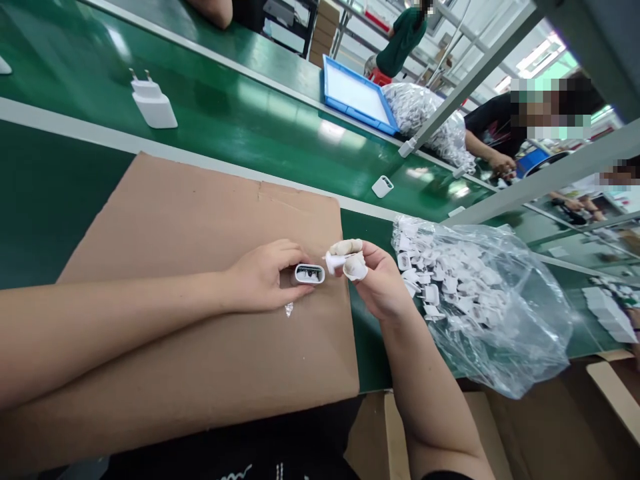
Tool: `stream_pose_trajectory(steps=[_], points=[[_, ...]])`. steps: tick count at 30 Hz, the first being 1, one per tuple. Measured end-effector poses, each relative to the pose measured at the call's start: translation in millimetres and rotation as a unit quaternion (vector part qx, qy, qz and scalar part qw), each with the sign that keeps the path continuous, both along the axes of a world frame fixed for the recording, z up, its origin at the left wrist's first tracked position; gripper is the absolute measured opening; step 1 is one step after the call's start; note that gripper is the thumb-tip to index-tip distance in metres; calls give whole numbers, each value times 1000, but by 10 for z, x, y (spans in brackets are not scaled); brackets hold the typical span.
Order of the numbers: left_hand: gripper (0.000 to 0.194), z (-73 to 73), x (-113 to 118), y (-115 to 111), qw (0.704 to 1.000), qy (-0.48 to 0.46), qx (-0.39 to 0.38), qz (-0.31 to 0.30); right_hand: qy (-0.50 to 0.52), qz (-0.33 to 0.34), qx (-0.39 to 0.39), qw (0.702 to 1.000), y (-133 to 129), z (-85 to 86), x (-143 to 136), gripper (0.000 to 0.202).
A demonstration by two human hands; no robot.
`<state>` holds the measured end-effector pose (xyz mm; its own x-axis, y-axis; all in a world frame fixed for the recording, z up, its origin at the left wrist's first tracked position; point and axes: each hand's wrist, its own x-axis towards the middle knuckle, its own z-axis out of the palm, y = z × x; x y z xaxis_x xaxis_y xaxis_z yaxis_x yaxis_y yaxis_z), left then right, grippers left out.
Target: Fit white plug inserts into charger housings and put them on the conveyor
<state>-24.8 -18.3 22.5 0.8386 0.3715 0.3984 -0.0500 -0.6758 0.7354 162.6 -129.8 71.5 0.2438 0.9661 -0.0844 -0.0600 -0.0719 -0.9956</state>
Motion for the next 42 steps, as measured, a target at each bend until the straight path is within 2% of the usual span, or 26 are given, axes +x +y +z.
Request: stream_pose_trajectory(steps=[3,5,7,8,12,15,17,21,28,35,38,40,42], points=[[18,-17,10,12,1000,-4,-11,-1,-129,-30,72,989,-38,-12,-42,24],[20,-22,11,19,1000,-1,-14,-2,-213,-47,109,970,-75,-13,-71,34],[22,-19,9,21,1000,3,-13,-3,-277,-38,135,950,-111,-2,-100,42],[22,-16,8,20,1000,5,-14,-3,-312,-21,142,939,-125,6,-114,38],[22,-12,11,14,1000,7,-23,0,-463,51,164,870,-123,3,-158,17],[23,-19,17,12,1000,7,-25,5,-534,57,180,824,-98,-43,-179,20],[20,-22,20,13,999,10,-30,5,-558,42,195,806,-94,-67,-193,21],[16,-18,18,13,999,9,-34,-4,-569,11,223,791,-108,-68,-218,20],[17,-24,16,13,1000,10,-25,-3,-598,32,204,774,-84,-67,-235,22],[17,-34,9,7,1000,5,-23,0,-641,2,224,734,-92,-116,-304,22],[21,-28,-11,-25,999,-3,33,13,-660,-7,227,716,-107,-121,-344,23],[27,-23,-23,-52,992,14,123,33,-662,-21,226,714,-114,-120,-367,24],[36,-16,-33,-74,969,48,233,61,-647,-40,212,731,-117,-126,-380,22]])
